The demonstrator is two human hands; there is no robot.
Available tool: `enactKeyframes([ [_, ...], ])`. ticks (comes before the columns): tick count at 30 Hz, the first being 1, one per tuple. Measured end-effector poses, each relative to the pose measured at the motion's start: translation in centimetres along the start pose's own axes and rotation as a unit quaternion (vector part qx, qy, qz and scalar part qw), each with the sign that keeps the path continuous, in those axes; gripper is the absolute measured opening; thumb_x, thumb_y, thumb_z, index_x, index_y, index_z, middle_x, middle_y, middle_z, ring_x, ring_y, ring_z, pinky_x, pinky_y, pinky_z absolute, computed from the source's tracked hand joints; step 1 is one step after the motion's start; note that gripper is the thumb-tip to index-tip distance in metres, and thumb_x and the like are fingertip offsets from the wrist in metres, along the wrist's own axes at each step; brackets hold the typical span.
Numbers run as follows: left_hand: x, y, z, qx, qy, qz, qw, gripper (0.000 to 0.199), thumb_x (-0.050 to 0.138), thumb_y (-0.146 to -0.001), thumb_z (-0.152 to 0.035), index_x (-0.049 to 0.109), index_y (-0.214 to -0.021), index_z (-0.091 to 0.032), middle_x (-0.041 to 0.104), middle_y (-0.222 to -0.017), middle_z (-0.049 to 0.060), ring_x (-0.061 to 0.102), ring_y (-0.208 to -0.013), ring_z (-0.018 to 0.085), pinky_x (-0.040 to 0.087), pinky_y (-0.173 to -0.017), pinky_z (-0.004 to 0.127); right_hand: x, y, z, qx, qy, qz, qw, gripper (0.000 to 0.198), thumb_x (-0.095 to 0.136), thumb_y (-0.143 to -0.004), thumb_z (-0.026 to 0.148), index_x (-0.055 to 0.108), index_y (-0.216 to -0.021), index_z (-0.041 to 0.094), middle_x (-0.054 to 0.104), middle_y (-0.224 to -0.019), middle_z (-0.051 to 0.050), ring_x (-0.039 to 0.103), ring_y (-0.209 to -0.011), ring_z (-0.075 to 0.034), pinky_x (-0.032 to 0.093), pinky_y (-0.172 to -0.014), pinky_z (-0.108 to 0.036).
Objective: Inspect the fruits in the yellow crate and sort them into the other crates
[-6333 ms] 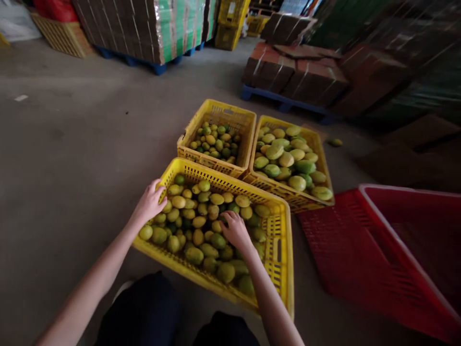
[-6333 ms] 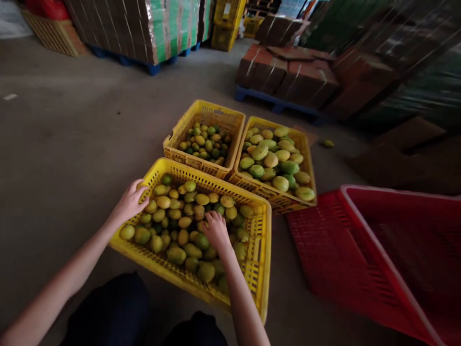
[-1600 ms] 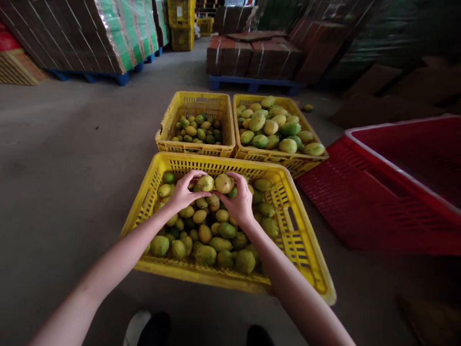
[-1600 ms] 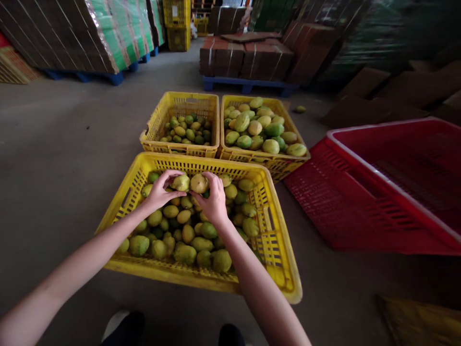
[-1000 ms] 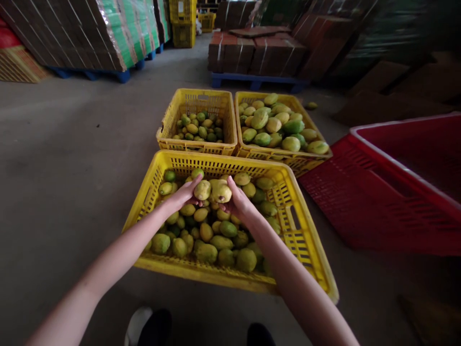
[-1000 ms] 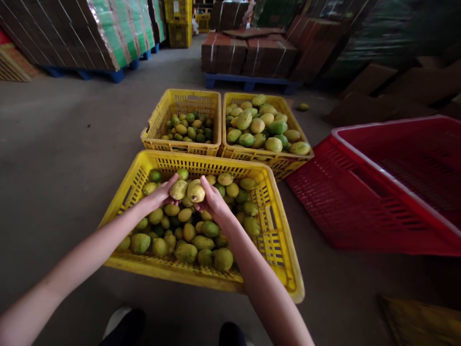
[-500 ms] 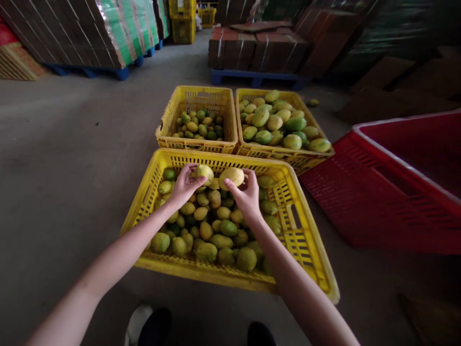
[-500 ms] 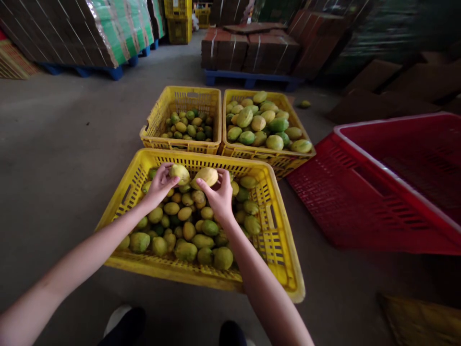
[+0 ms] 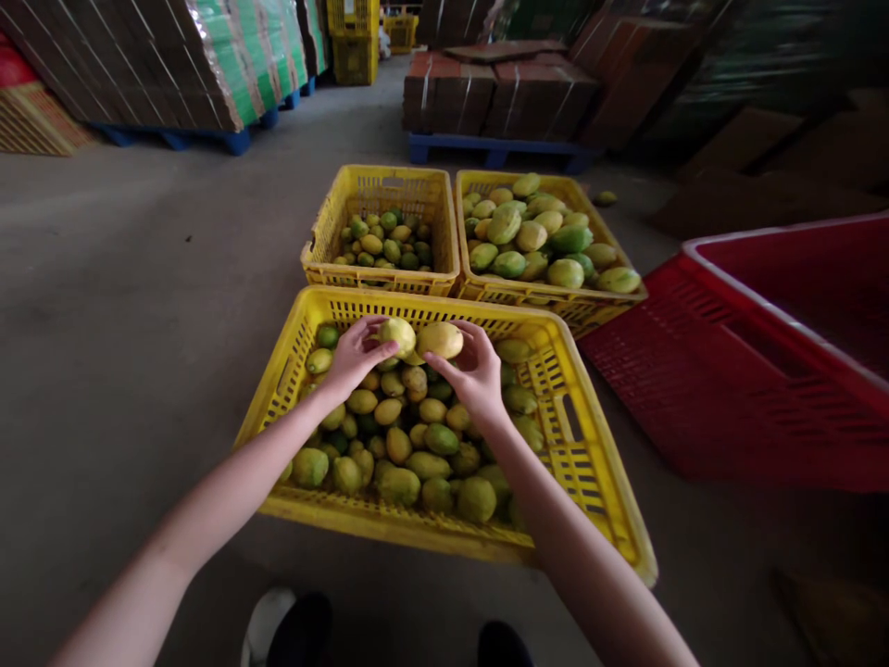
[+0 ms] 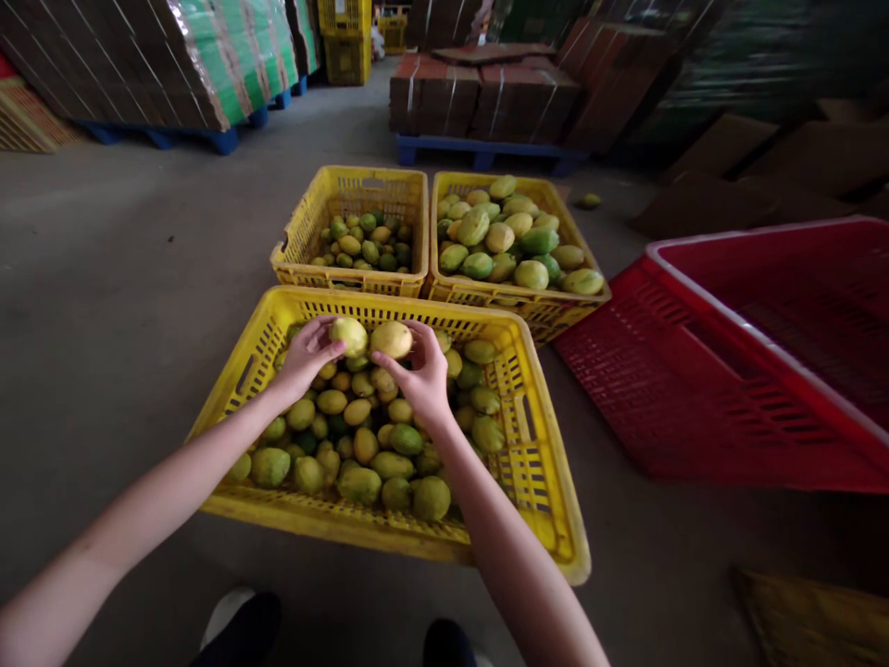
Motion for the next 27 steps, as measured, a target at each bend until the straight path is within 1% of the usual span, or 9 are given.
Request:
enactKeyframes([
  [3, 0.0, -0.1, 0.5, -0.038, 0.087, -0.009, 0.995, 0.052, 0.088, -0.067, -0.049, 0.062, -0.101, -0.019, 0.071, -0.104, 0.004, 0.068, -0.094, 0.019, 0.057, -0.085, 0.033, 0.3, -0.1, -0.7, 0.098, -0.147, -0.004, 0.984, 0.050, 0.088, -0.061, 0.040, 0.053, -0.095, 0.028, 0.068, -0.090, 0.003, 0.065, -0.085, -0.019, 0.057, -0.081, -0.036],
  [6, 0.3, -0.1, 0.7, -0.066, 0.149, 0.010, 0.987, 0.054, 0.091, -0.065, -0.044, 0.061, -0.102, -0.020, 0.071, -0.110, 0.005, 0.070, -0.100, 0.021, 0.055, -0.097, 0.038, 0.6, 0.0, -0.9, 0.133, -0.238, -0.008, 0.962, 0.050, 0.088, -0.057, 0.032, 0.050, -0.090, 0.028, 0.066, -0.087, 0.006, 0.065, -0.082, -0.017, 0.057, -0.080, -0.033],
  [8, 0.6, 0.0, 0.8, -0.082, 0.156, 0.029, 0.984, 0.058, 0.093, -0.062, -0.043, 0.060, -0.104, -0.019, 0.071, -0.114, 0.006, 0.069, -0.106, 0.023, 0.054, -0.100, 0.041, 0.8, 0.2, -1.0, 0.144, -0.261, 0.000, 0.954, 0.051, 0.089, -0.056, 0.030, 0.050, -0.088, 0.028, 0.067, -0.087, 0.006, 0.065, -0.084, -0.017, 0.057, -0.081, -0.033],
  [11, 1.0, 0.3, 1.2, -0.096, 0.105, 0.055, 0.988, 0.061, 0.095, -0.057, -0.040, 0.062, -0.104, -0.019, 0.072, -0.115, 0.007, 0.066, -0.113, 0.026, 0.053, -0.102, 0.043, 1.0, 0.2, -1.0, 0.142, -0.232, 0.027, 0.962, 0.049, 0.090, -0.058, 0.037, 0.055, -0.092, 0.028, 0.070, -0.091, 0.003, 0.066, -0.089, -0.020, 0.057, -0.084, -0.037],
  [15, 1.1, 0.5, 1.8, -0.093, 0.015, 0.069, 0.993, 0.058, 0.095, -0.055, -0.029, 0.064, -0.104, -0.021, 0.072, -0.111, 0.004, 0.066, -0.111, 0.025, 0.051, -0.105, 0.044, 0.9, 0.0, -0.9, 0.097, -0.136, 0.069, 0.984, 0.056, 0.092, -0.058, 0.040, 0.063, -0.104, 0.028, 0.073, -0.107, -0.002, 0.067, -0.103, -0.024, 0.054, -0.094, -0.040],
  [18, 0.8, 0.1, 1.6, -0.032, -0.027, 0.066, 0.997, 0.059, 0.095, -0.052, -0.026, 0.064, -0.102, -0.021, 0.071, -0.107, 0.003, 0.066, -0.107, 0.024, 0.050, -0.106, 0.045, 0.7, -0.1, -0.6, 0.036, -0.062, 0.078, 0.994, 0.060, 0.093, -0.057, 0.039, 0.064, -0.109, 0.027, 0.071, -0.116, -0.004, 0.064, -0.114, -0.027, 0.052, -0.100, -0.042],
  [22, 0.6, 0.0, 0.6, 0.055, -0.080, 0.074, 0.993, 0.054, 0.094, -0.056, -0.027, 0.067, -0.102, -0.021, 0.069, -0.111, 0.004, 0.063, -0.111, 0.023, 0.048, -0.106, 0.039, 0.7, 0.0, 0.0, -0.043, 0.017, 0.086, 0.995, 0.057, 0.089, -0.063, 0.041, 0.064, -0.113, 0.027, 0.070, -0.120, -0.006, 0.062, -0.119, -0.028, 0.052, -0.102, -0.044],
  [24, 0.6, 0.1, 0.4, 0.045, -0.070, 0.072, 0.994, 0.055, 0.095, -0.054, -0.027, 0.067, -0.102, -0.021, 0.068, -0.110, 0.003, 0.063, -0.109, 0.021, 0.049, -0.103, 0.035, 0.8, 0.0, -0.2, -0.041, 0.014, 0.075, 0.996, 0.058, 0.089, -0.063, 0.042, 0.064, -0.112, 0.027, 0.069, -0.120, -0.006, 0.062, -0.118, -0.028, 0.053, -0.101, -0.044],
  [27, 1.0, 0.3, 1.0, -0.038, -0.002, 0.068, 0.997, 0.061, 0.097, -0.052, -0.030, 0.066, -0.104, -0.021, 0.068, -0.102, 0.001, 0.065, -0.096, 0.017, 0.054, -0.089, 0.029, 0.9, 0.2, -1.0, 0.025, -0.039, 0.054, 0.997, 0.059, 0.091, -0.057, 0.040, 0.064, -0.108, 0.027, 0.068, -0.118, -0.005, 0.065, -0.110, -0.026, 0.056, -0.094, -0.040],
])
Point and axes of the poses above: each hand's wrist, its own y-axis away from the middle knuckle, its own x-axis out of the palm, z = x × y, the point moved 4 cm from there along -y, towards the middle knuckle
